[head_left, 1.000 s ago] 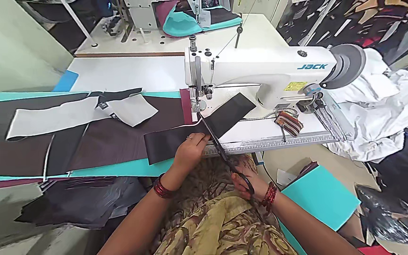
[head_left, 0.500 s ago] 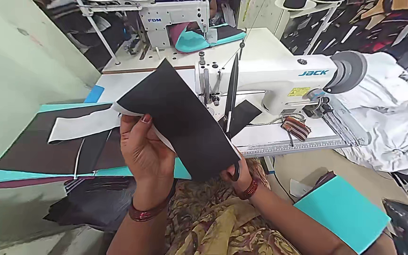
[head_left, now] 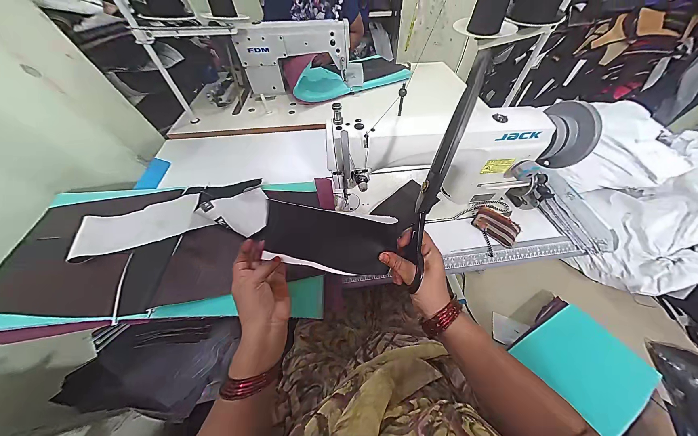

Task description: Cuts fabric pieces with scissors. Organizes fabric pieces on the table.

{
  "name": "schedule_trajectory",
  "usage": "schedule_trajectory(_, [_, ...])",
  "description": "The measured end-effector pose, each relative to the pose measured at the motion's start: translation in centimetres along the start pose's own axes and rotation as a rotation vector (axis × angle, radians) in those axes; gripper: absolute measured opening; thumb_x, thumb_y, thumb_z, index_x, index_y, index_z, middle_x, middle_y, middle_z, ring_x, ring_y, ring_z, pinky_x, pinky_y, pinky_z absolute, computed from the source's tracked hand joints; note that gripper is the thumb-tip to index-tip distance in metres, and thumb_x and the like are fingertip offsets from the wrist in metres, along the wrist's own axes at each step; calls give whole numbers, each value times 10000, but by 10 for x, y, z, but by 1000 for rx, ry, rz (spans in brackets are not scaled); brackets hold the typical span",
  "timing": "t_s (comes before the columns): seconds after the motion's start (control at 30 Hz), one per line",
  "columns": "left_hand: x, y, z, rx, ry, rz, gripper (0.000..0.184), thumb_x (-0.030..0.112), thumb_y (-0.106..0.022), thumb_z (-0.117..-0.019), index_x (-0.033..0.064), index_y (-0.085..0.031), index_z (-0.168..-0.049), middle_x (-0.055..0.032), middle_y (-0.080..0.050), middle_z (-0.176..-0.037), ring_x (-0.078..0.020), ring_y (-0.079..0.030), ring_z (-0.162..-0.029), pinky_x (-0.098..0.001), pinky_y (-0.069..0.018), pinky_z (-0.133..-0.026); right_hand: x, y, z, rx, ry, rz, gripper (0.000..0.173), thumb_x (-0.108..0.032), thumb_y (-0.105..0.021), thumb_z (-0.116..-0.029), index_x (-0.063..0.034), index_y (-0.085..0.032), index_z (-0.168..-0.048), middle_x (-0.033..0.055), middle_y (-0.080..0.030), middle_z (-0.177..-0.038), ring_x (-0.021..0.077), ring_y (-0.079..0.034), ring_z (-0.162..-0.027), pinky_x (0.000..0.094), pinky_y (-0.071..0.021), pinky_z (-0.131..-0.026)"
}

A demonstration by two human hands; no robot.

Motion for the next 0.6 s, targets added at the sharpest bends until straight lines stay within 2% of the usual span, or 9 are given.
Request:
schedule_trajectory(0.07, [12,1,8,-159,-345,-251,795,-45,-629,-849,-98,-178,-1502,-148,-374,-1474,-87,-442,-1308,-244,-420,-1046,-11,4,-4,-62,-16,141,258,15,-727,-823,-87,-528,-952,-105,-564,-690,-39,-510,-499,121,-460,-477])
schedule_trajectory(0.1, [22,-9,14,-298,-551,-346,821,92,-682,-897,-129,-175,-1504,-211,-293,-1574,-144,-332,-1444,-297,-324,-1160,-16,4,-5,-109,-30,199,250,-9,-734,-825,-94,-535,-951,-116,-560,-686,-50,-506,-502,113,-452,-479])
schedule_trajectory(0.13, [30,-24,22,-449,-693,-431,775,252,-677,-965,-89,-263,-1524,-207,-309,-1606,-200,-296,-1502,-380,-276,-1225,-19,2,-5,-170,-45,240,246,-30,-741,-831,-103,-538,-948,-121,-559,-690,-58,-502,-507,108,-445,-481])
schedule_trajectory(0.2, [29,-63,36,-797,-745,-580,668,511,-551,-1009,100,-446,-1524,-84,-437,-1595,-250,-322,-1518,-497,-294,-1223,-23,-3,-2,-293,-95,276,241,-56,-750,-827,-128,-544,-930,-137,-565,-671,-71,-500,-506,100,-427,-474])
schedule_trajectory(0.23, [25,-83,42,-984,-723,-617,693,558,-503,-1013,94,-454,-1526,-82,-450,-1590,-273,-308,-1526,-523,-285,-1225,-25,-6,0,-354,-110,285,242,-65,-753,-823,-138,-544,-921,-144,-559,-667,-77,-491,-507,94,-414,-472])
schedule_trajectory(0.3, [15,-108,51,-1300,-584,-589,698,541,-505,-1017,19,-499,-1480,-79,-527,-1522,-202,-370,-1490,-445,-310,-1224,-27,-10,3,-443,-109,301,239,-82,-761,-823,-149,-548,-910,-155,-556,-681,-87,-479,-523,87,-402,-483])
schedule_trajectory(0.4, [-3,-122,49,-1573,-239,-450,417,346,-634,-993,-25,-665,-1181,29,-706,-1077,38,-631,-1033,-183,-529,-928,-30,-5,6,-428,-27,369,208,-108,-759,-844,-114,-570,-931,-146,-572,-724,-95,-487,-572,88,-408,-530])
schedule_trajectory(0.5, [-13,-118,34,-1424,-40,-382,61,118,-672,-938,107,-732,-944,136,-719,-861,60,-664,-820,-163,-566,-776,-35,17,11,-329,80,562,312,-308,-763,-884,-53,-629,-1005,-87,-703,-806,-72,-592,-629,133,-492,-570])
schedule_trajectory(0.6, [-16,-101,-4,-1030,42,-323,147,34,-631,-922,141,-732,-926,85,-737,-835,-5,-691,-761,-214,-600,-726,-34,48,27,-361,3,601,435,-472,-760,-843,-79,-631,-975,-114,-659,-727,-69,-587,-607,151,-485,-544])
Point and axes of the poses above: each hand's wrist, its own z-axis away from the middle knuckle, its own y-axis out of the back of the hand, x = y × z, the point moved 7 cm from there along -z, towards the middle knuckle
